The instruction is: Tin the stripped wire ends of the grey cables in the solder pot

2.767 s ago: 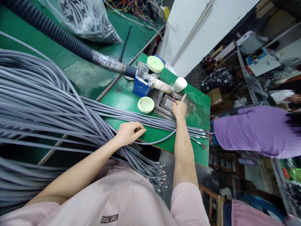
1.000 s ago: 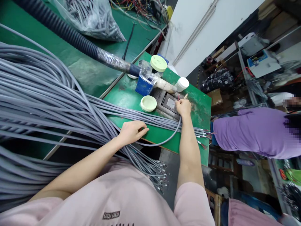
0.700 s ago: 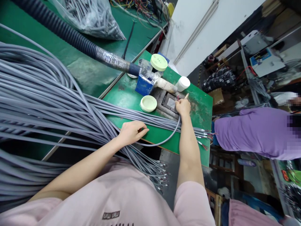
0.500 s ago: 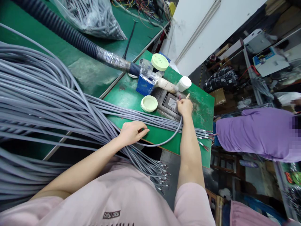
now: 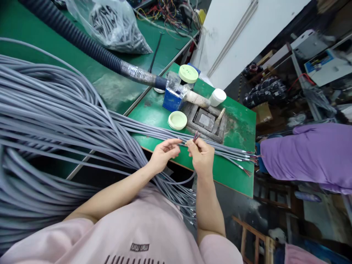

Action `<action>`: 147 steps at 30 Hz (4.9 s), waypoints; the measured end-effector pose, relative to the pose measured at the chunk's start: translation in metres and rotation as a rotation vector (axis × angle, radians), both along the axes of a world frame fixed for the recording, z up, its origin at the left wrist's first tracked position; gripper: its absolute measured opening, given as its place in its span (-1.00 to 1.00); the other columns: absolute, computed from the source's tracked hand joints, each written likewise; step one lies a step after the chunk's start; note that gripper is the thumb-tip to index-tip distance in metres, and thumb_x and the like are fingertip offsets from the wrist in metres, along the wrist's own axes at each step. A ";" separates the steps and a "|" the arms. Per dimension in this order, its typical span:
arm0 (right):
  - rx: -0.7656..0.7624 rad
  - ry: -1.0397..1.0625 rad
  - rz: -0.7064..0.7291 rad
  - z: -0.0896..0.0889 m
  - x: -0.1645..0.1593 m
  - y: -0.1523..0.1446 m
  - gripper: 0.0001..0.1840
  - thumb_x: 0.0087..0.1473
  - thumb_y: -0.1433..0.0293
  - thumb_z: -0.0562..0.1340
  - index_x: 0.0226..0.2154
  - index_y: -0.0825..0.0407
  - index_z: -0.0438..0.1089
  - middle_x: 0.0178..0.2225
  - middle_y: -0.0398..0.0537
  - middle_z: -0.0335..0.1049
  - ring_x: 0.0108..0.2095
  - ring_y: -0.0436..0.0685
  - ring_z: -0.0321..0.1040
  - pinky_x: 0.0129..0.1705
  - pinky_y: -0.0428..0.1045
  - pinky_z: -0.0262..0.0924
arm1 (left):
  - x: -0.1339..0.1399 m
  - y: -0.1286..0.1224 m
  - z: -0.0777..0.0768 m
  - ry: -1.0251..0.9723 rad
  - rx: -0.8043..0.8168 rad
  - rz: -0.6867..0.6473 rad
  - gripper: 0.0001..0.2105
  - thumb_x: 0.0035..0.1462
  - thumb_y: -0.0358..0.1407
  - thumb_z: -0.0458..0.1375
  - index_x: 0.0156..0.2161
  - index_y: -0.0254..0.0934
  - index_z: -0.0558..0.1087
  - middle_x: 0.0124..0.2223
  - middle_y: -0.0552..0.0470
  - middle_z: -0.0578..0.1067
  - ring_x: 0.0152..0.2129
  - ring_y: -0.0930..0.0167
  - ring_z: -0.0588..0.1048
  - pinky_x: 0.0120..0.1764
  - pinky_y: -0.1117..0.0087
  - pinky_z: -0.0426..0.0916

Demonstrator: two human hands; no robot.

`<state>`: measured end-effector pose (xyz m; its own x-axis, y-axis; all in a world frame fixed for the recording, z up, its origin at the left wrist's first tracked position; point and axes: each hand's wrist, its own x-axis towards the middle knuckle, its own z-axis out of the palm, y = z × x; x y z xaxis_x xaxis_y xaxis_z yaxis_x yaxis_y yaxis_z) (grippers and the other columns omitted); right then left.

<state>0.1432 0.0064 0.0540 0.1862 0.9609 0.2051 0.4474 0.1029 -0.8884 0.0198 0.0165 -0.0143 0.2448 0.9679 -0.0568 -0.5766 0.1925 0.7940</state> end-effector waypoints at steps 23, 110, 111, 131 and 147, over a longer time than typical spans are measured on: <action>-0.139 -0.085 0.208 -0.028 -0.003 -0.064 -0.81 0.09 0.29 0.19 -0.40 -0.03 0.51 -0.67 -0.25 0.20 -0.66 -0.06 0.10 -0.58 -0.10 0.04 | -0.009 -0.016 0.022 -0.271 -0.167 -0.118 -0.81 -0.10 -0.26 0.23 -0.55 -0.31 0.35 -0.39 0.04 0.41 -0.37 0.45 0.38 -0.26 0.43 0.30; -0.052 -0.308 0.093 0.013 0.005 -0.047 -0.83 0.05 0.31 0.23 -0.39 0.01 0.54 -0.62 -0.19 0.39 -0.64 -0.05 0.20 -0.56 -0.12 0.09 | -0.017 -0.040 -0.004 0.019 0.015 -0.330 -0.70 -0.04 -0.10 0.29 -0.46 -0.36 0.52 -0.42 -0.02 0.52 -0.42 0.43 0.44 -0.20 0.38 0.28; -0.018 -0.340 0.080 0.014 0.006 -0.049 -0.83 0.06 0.31 0.23 -0.37 -0.01 0.54 -0.61 -0.19 0.40 -0.64 -0.05 0.20 -0.56 -0.11 0.09 | -0.017 -0.040 -0.005 0.001 -0.006 -0.329 -0.71 -0.04 -0.11 0.29 -0.44 -0.36 0.53 -0.42 -0.02 0.53 -0.43 0.44 0.44 -0.21 0.39 0.29; 0.498 -0.623 0.454 -0.021 0.021 -0.055 -0.60 0.12 0.50 0.12 -0.03 -0.18 0.39 0.00 -0.07 0.43 0.10 0.19 0.25 0.08 0.22 0.21 | -0.022 -0.035 0.013 -0.247 -0.257 -0.296 -0.74 -0.16 -0.21 0.38 -0.39 -0.37 0.54 -0.44 0.04 0.50 -0.51 0.54 0.40 -0.35 0.48 0.29; 0.060 -0.245 0.385 0.018 0.006 -0.019 -0.91 -0.02 0.41 0.29 -0.53 -0.02 0.43 -0.31 -0.08 0.47 -0.13 0.15 0.36 0.01 0.13 0.21 | -0.021 -0.042 0.011 0.058 0.025 -0.446 -0.66 -0.07 -0.05 0.29 -0.43 -0.37 0.52 -0.42 -0.01 0.51 -0.50 0.50 0.36 -0.34 0.45 0.26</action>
<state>0.1490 -0.0122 0.0718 -0.2429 0.9358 0.2556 0.5625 0.3506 -0.7488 -0.0014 -0.0253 -0.0030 0.6352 0.7700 -0.0605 -0.3960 0.3919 0.8304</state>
